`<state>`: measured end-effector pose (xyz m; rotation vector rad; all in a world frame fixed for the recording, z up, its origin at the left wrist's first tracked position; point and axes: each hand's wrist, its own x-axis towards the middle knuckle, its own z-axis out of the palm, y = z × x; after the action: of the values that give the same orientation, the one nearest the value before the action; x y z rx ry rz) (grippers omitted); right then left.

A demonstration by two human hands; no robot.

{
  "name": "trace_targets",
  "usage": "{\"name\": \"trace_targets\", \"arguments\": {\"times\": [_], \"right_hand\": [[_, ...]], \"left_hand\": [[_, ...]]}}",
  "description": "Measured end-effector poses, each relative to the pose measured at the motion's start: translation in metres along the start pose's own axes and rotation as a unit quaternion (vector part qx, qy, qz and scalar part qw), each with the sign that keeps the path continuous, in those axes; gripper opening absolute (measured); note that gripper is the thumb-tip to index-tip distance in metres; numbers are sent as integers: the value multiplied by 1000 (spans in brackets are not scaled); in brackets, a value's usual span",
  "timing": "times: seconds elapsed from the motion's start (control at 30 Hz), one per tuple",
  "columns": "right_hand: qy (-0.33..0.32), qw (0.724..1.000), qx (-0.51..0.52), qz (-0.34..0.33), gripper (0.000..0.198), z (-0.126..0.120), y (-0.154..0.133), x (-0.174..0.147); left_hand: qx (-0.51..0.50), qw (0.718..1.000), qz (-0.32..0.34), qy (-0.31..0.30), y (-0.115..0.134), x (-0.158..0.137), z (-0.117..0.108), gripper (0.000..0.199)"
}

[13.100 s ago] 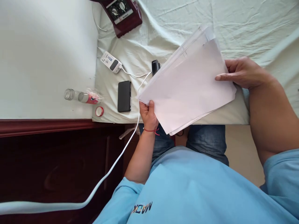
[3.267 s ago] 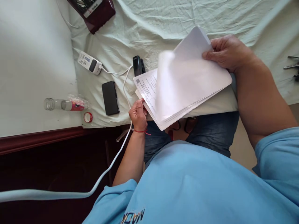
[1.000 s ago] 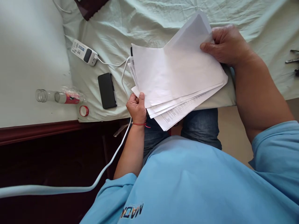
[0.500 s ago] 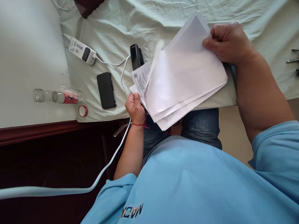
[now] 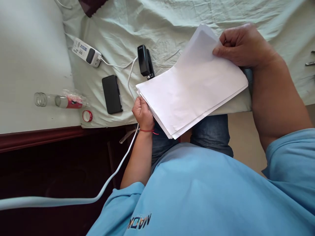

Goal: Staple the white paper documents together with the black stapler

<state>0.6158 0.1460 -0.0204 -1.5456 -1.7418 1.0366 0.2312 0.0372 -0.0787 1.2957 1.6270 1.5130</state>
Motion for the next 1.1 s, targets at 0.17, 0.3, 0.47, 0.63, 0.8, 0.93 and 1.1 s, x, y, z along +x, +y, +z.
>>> {"name": "trace_targets", "arguments": {"times": [0.17, 0.3, 0.47, 0.63, 0.8, 0.93, 1.1], "right_hand": [[-23, 999, -31, -4, 27, -2, -3, -1], [-22, 998, -55, 2, 27, -1, -7, -2], [-11, 1000, 6, -7, 25, 4, -2, 1], [-14, 979, 204, -17, 48, 4, 3, -3], [-63, 945, 322, 14, 56, 1, 5, -11], [34, 934, 352, -59, 38, 4, 8, -9], [156, 922, 320, -156, 47, 8, 8, -2]], "left_hand": [[-45, 999, -20, 23, 8, -4, 4, 70], [-75, 997, -31, -5, 13, -6, 4, 71], [10, 999, -18, -50, 0, -4, -2, 68], [-29, 999, 3, -35, 4, 11, 6, 66], [-121, 989, 86, 9, 35, 43, 26, 53], [-115, 985, 131, -14, 44, 68, 34, 64], [-87, 989, 109, -48, 38, 82, 27, 59]]}}
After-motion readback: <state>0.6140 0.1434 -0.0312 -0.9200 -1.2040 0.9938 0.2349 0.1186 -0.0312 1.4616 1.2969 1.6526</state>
